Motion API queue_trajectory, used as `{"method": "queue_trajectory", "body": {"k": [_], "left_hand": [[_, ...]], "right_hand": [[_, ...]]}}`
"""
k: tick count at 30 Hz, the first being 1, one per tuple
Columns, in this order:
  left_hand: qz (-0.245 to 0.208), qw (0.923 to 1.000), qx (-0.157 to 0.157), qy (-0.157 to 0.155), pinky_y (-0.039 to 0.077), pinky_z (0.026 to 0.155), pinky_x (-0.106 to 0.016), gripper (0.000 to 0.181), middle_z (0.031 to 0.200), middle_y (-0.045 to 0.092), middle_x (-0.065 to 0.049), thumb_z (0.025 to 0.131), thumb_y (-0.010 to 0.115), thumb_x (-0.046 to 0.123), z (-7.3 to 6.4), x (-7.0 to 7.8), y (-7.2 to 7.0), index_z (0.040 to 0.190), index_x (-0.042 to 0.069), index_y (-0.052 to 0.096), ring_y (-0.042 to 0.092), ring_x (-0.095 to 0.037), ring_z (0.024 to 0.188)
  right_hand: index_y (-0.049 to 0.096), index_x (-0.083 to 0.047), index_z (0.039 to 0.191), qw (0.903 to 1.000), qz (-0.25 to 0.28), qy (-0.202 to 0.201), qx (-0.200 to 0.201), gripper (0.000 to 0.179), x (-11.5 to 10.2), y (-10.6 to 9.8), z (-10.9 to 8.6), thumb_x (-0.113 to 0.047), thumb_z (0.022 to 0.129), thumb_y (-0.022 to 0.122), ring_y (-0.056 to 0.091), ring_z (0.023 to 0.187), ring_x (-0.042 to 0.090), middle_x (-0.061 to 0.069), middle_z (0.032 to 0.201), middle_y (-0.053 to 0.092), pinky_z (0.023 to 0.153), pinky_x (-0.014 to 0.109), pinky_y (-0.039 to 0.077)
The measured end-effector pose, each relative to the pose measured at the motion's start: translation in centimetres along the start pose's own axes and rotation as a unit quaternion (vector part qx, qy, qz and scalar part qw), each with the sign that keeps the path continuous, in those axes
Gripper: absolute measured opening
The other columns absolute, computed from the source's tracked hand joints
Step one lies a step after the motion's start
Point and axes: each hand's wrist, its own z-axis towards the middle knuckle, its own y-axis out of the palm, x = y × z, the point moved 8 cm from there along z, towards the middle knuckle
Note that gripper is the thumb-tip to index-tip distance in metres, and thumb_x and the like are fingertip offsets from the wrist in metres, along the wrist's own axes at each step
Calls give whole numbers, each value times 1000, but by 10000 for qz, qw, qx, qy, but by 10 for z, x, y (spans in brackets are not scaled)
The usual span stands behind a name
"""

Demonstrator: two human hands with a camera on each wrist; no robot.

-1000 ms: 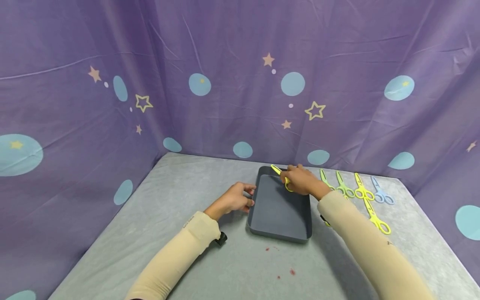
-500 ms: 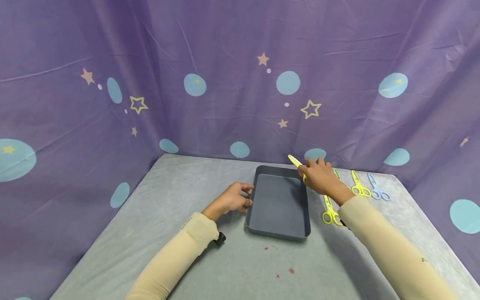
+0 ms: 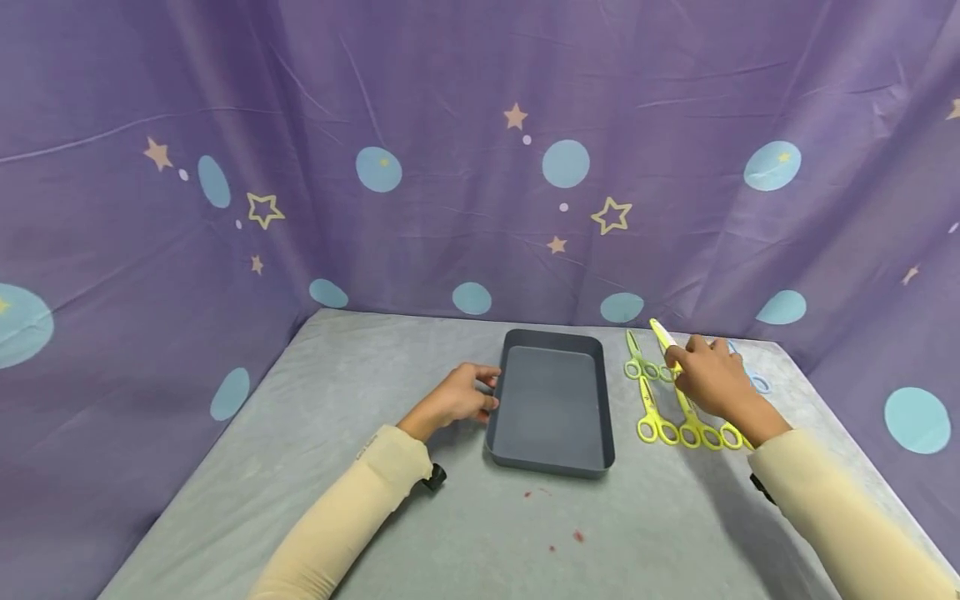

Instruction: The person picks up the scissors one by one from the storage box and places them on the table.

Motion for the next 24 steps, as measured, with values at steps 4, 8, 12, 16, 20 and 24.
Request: {"method": "queue_trajectory", "body": {"k": [4, 8, 12, 16, 20, 24], "left_hand": [[33, 10000, 5, 28, 64, 67, -36, 64, 132, 54, -21, 92, 68, -11, -1, 2, 0, 152, 1, 48, 67, -22, 69], [15, 10000, 21, 22, 64, 67, -36, 64, 132, 55, -21, 92, 68, -11, -2, 2, -1, 151, 1, 49, 67, -21, 70], [-9, 10000, 13, 10, 64, 67, -36, 63, 132, 55, -21, 91, 68, -11, -2, 1, -1, 151, 0, 49, 67, -21, 70], [-22, 10000, -10, 20, 64, 67, -36, 64, 133, 54, -23, 91, 68, -11, -1, 0, 0, 151, 0, 49, 66, -21, 70], [-40, 10000, 0, 6, 64, 67, -36, 64, 133, 54, -23, 91, 68, -12, -1, 0, 0, 151, -1, 49, 65, -20, 69], [-34, 10000, 24, -17, 64, 67, -36, 65, 132, 55, -23, 91, 68, -12, -1, 0, -1, 151, 0, 49, 65, -20, 68]], "right_hand": [[67, -9, 108, 9996, 126, 269, -29, 21, 22, 0, -18, -4, 88, 70, 47, 84, 49, 22, 102, 56, 57, 52, 42], [67, -9, 108, 9990, 145, 425, -17, 21, 40, 0, -35, -6, 87, 69, 48, 81, 51, 22, 98, 55, 52, 52, 42], [66, -7, 108, 9978, 182, 600, -225, 22, 56, 3, -50, -6, 87, 70, 48, 76, 48, 23, 95, 55, 49, 48, 42], [66, -7, 107, 9955, 206, 818, -423, 22, 73, 6, -64, -7, 86, 71, 48, 74, 47, 23, 93, 55, 48, 47, 43], [66, -7, 103, 9938, 238, 950, -526, 20, 87, 8, -77, -8, 85, 71, 50, 73, 47, 22, 90, 56, 49, 51, 44], [66, -7, 101, 9918, 329, 998, -729, 16, 101, 13, -87, -8, 86, 70, 50, 70, 40, 18, 86, 55, 50, 47, 42]]}}
